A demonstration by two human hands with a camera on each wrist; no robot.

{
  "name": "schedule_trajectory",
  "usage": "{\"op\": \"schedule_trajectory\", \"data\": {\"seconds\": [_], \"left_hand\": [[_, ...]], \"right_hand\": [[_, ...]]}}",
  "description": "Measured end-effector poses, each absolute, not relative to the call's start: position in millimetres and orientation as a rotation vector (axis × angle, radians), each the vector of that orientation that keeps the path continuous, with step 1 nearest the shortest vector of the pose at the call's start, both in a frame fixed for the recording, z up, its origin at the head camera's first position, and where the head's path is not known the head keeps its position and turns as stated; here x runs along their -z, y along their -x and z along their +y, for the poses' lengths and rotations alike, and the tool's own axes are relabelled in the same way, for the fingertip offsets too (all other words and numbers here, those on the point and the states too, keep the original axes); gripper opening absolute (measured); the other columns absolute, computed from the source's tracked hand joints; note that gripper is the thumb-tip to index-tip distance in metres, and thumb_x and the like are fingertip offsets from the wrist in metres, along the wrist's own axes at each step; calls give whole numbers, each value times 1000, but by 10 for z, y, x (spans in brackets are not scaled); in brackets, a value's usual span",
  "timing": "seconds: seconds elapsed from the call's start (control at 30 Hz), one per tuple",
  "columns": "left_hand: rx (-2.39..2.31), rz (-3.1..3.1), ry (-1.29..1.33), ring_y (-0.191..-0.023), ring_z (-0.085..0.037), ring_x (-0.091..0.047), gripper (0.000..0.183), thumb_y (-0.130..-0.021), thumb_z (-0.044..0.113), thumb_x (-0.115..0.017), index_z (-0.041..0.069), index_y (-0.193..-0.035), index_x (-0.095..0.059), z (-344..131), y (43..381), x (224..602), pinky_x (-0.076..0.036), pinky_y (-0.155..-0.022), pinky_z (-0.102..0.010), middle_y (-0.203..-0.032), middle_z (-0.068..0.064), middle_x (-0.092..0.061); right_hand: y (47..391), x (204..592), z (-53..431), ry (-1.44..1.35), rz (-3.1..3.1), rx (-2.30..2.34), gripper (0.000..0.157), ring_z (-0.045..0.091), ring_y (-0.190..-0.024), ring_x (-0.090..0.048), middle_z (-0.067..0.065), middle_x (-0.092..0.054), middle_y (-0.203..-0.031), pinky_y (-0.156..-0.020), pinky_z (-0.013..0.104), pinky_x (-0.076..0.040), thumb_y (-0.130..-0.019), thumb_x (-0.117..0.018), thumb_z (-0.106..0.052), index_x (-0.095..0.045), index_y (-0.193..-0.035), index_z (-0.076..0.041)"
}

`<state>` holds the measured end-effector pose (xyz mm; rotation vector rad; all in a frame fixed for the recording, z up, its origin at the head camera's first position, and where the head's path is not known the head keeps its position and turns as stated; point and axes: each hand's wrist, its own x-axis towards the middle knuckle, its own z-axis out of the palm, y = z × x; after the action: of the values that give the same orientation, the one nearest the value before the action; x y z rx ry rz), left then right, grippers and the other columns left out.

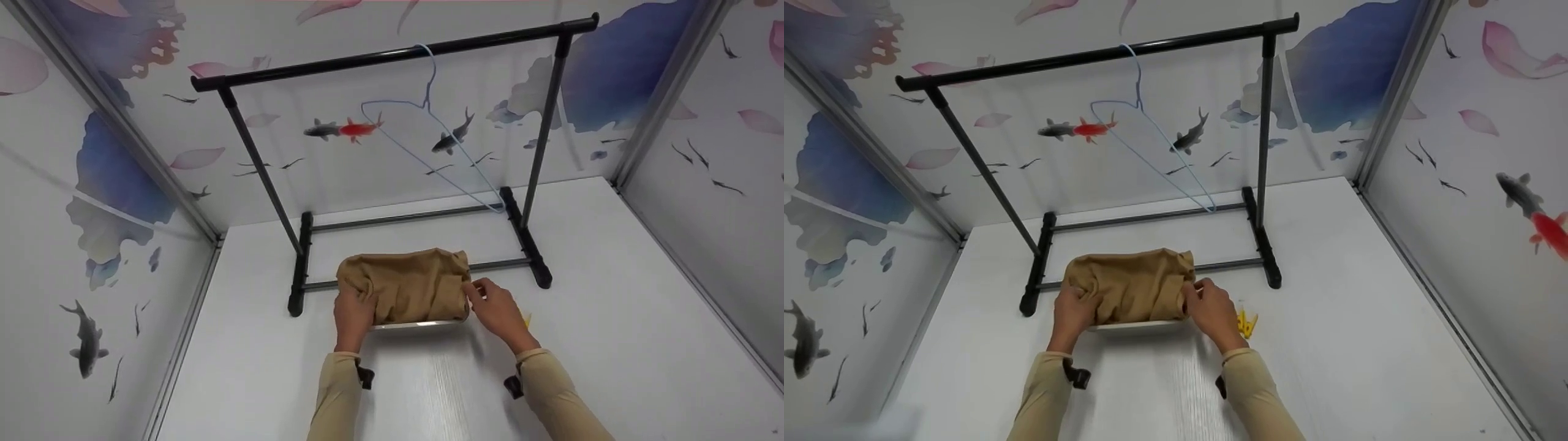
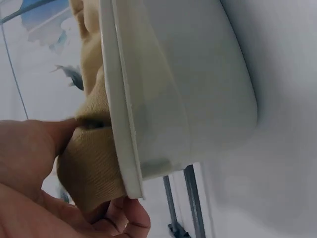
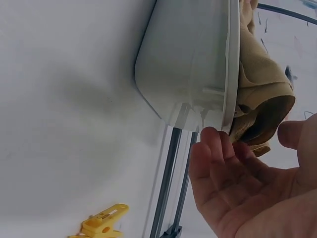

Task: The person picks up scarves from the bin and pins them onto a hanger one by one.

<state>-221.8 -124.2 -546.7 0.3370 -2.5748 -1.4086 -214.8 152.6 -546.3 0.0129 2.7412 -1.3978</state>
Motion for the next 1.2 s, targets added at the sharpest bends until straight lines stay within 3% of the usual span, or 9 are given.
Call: {"op": "schedule_trajectory", "data": {"seconds": [0.13,0.23,0.4,0.53,0.7,0.8,0.93,1.03,1.2], "left_hand": [[1555,-2555,-421,-78,-25,-61,61,-88,6,-70,-12,-141,-44,-1316,2228,5458,-50,-67,-34,-92,-18,-67],[1688,-2539,-470,-79,-21,-59,57,-89,12,-71,-8,-138,-50,-1366,2274,5462,-48,-67,-30,-94,-14,-66],[1733,-2444,-500,-87,-21,-58,34,-92,20,-74,-1,-118,-69,-1393,2349,5477,-47,-74,-32,-97,-10,-63],[1636,-2399,-418,-87,-24,-55,11,-94,14,-71,4,-98,-71,-1415,2336,5475,-45,-73,-35,-95,-11,-61],[1766,-2306,-339,-99,-27,-60,8,-103,10,-60,4,-107,-62,-1452,2284,5378,-48,-79,-33,-108,-16,-68],[1888,-2208,-325,-100,-24,-62,11,-107,13,-54,7,-116,-57,-1516,2237,5291,-48,-79,-31,-113,-16,-69],[2040,-2082,-169,-114,-22,-61,17,-110,20,-48,12,-125,-51,-1668,2113,5204,-48,-93,-33,-127,-16,-67],[2107,-2021,21,-121,-24,-61,19,-110,17,-48,9,-126,-48,-1795,1948,5233,-47,-102,-35,-131,-17,-65],[2144,-2102,95,-109,-20,-66,20,-105,0,-49,4,-124,-46,-1957,1692,5440,-52,-93,-31,-123,-14,-68]], "right_hand": [[2260,5440,1551,-89,2715,1363,73,34,-107,-65,23,-65,-125,-88,50,-51,-104,-44,-61,-53,-140,2],[2351,5452,1550,-52,2684,1370,78,38,-117,-61,25,-60,-134,-95,53,-49,-103,-46,-62,-46,-148,1],[2468,5461,1492,58,2620,1420,66,34,-121,-58,21,-59,-136,-97,49,-49,-103,-58,-48,-47,-150,-3],[2511,5474,1435,96,2636,1484,42,37,-119,-61,19,-63,-133,-96,49,-51,-101,-66,-28,-63,-134,-3],[2498,5457,1487,98,2715,1485,20,37,-122,-58,19,-63,-131,-100,50,-48,-103,-61,-19,-67,-115,-3],[2448,5428,1562,112,2665,1605,15,30,-102,-61,17,-64,-111,-86,43,-50,-107,-54,-19,-59,-110,-5],[2326,5336,1683,192,2408,1876,22,25,-85,-56,12,-55,-99,-72,36,-49,-110,-46,-29,-49,-114,-8],[2186,5298,1788,320,2258,1955,31,24,-101,-58,11,-56,-116,-85,36,-50,-110,-45,-36,-49,-126,-10],[1977,5403,1954,473,2162,1927,30,23,-115,-58,12,-58,-128,-97,36,-48,-109,-50,-31,-51,-126,-6]]}}
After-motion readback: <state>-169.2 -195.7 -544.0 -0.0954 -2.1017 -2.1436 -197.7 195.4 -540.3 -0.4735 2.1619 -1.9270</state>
